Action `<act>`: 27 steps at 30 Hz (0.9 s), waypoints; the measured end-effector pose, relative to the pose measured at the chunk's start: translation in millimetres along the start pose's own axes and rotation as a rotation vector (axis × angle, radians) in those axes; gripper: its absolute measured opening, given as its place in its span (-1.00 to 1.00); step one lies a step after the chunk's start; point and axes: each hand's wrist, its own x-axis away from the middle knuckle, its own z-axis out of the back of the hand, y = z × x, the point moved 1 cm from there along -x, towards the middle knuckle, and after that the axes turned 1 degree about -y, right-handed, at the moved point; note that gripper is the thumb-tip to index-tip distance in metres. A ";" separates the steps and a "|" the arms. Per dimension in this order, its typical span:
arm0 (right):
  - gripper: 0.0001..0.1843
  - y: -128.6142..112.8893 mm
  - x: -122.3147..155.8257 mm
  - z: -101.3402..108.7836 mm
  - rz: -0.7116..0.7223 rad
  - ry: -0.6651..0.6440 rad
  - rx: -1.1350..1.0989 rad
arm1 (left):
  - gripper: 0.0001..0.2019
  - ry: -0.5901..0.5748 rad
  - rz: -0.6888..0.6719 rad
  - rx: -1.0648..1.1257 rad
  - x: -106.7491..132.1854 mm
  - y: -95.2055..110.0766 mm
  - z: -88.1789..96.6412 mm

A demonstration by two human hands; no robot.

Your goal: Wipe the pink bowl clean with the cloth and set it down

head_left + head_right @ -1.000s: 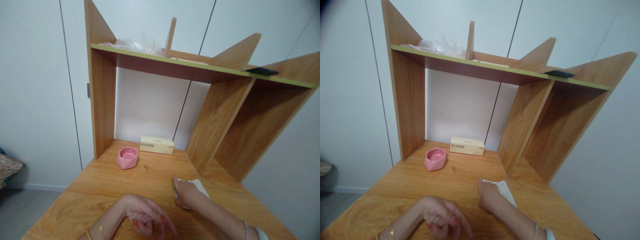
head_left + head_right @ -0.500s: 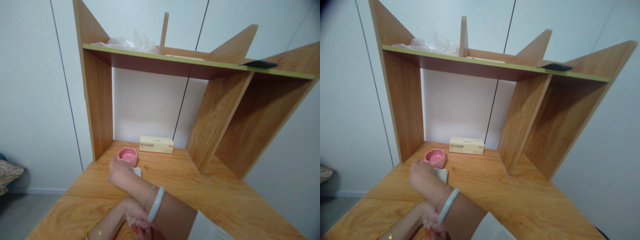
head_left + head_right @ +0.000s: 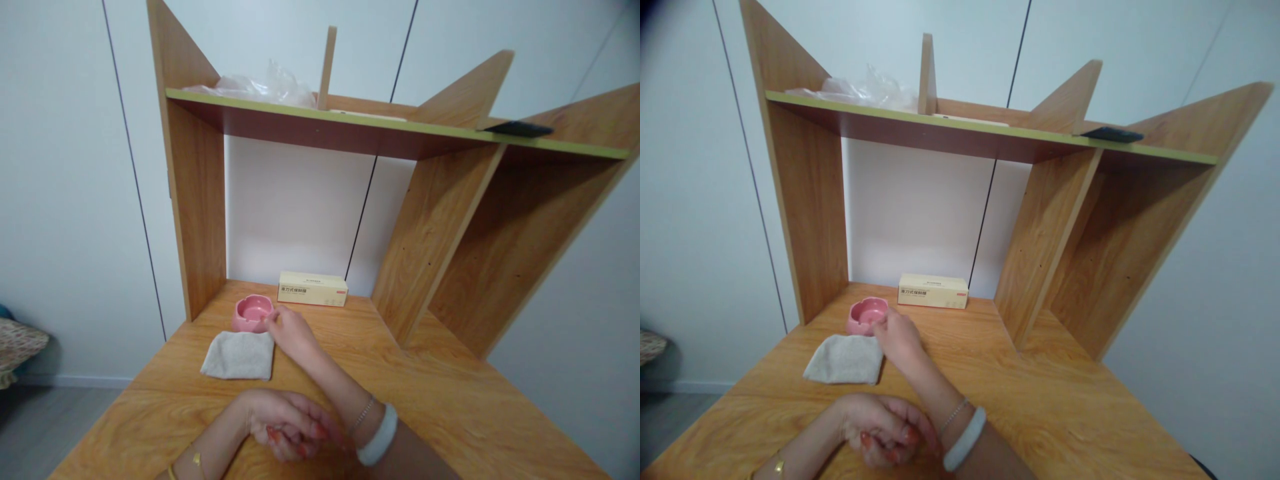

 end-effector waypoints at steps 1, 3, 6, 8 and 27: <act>-0.70 17.5 5.7 6.6 -0.045 0.057 -0.053 | -0.74 -0.037 0.004 0.010 1.3 3.3 -2.5; -0.63 50.8 19.9 16.7 -0.118 0.126 -0.169 | -0.75 -0.009 -0.050 0.034 3.4 8.8 -5.9; -0.48 90.3 42.8 23.6 -0.205 0.129 -0.334 | -0.77 0.041 -0.152 0.092 3.7 11.5 -7.7; -0.43 107.9 55.4 24.6 -0.230 0.130 -0.490 | -0.77 0.069 -0.228 0.150 1.6 10.5 -6.1; -0.60 137.2 72.6 17.7 -0.254 0.195 -1.614 | -0.52 0.362 -0.610 0.520 -3.5 16.1 2.2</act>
